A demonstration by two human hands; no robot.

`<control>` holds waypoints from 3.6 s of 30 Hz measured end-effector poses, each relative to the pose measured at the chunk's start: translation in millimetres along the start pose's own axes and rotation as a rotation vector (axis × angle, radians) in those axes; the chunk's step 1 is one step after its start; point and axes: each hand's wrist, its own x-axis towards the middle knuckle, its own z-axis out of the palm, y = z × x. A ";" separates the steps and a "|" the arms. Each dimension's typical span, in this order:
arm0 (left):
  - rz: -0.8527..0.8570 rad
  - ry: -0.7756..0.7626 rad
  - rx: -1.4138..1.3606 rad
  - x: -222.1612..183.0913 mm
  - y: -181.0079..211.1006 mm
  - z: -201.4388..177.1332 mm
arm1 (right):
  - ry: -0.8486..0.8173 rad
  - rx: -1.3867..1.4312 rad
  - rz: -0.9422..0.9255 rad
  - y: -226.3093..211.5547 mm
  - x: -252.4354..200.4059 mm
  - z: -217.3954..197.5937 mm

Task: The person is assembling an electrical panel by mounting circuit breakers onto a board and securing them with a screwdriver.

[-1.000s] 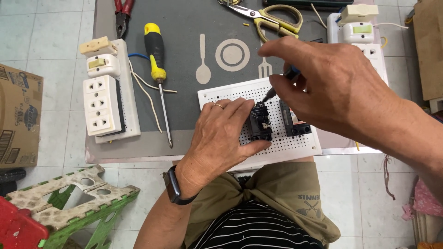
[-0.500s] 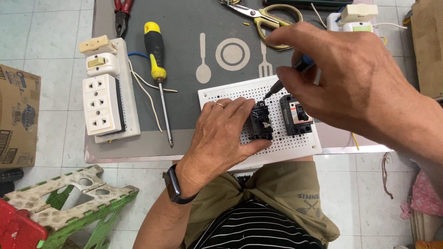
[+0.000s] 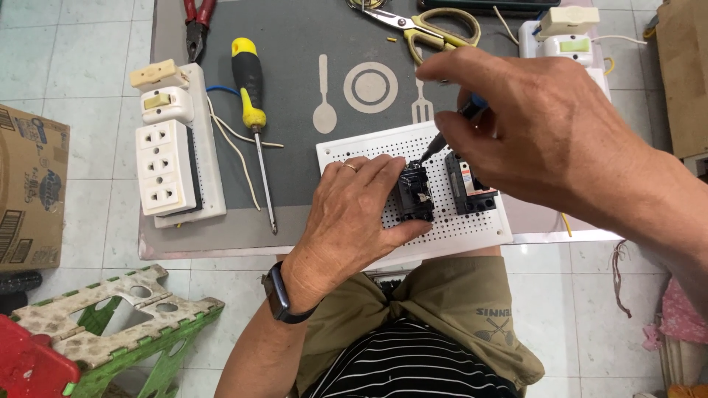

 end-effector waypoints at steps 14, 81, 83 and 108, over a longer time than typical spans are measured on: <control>0.000 -0.006 -0.008 0.7 0.3 -1.5 | -0.014 -0.032 -0.019 0.4 1.6 4.8; -0.119 -0.252 -0.228 -9.2 -14.5 -24.1 | 0.470 0.385 0.271 1.9 -120.3 30.5; -0.037 -0.085 -0.284 -19.8 -17.8 -7.1 | 0.424 0.369 0.202 -4.9 -111.5 30.3; 0.044 0.129 -0.456 -30.6 -24.6 -3.3 | -0.086 -0.116 -0.103 -34.0 -48.0 13.5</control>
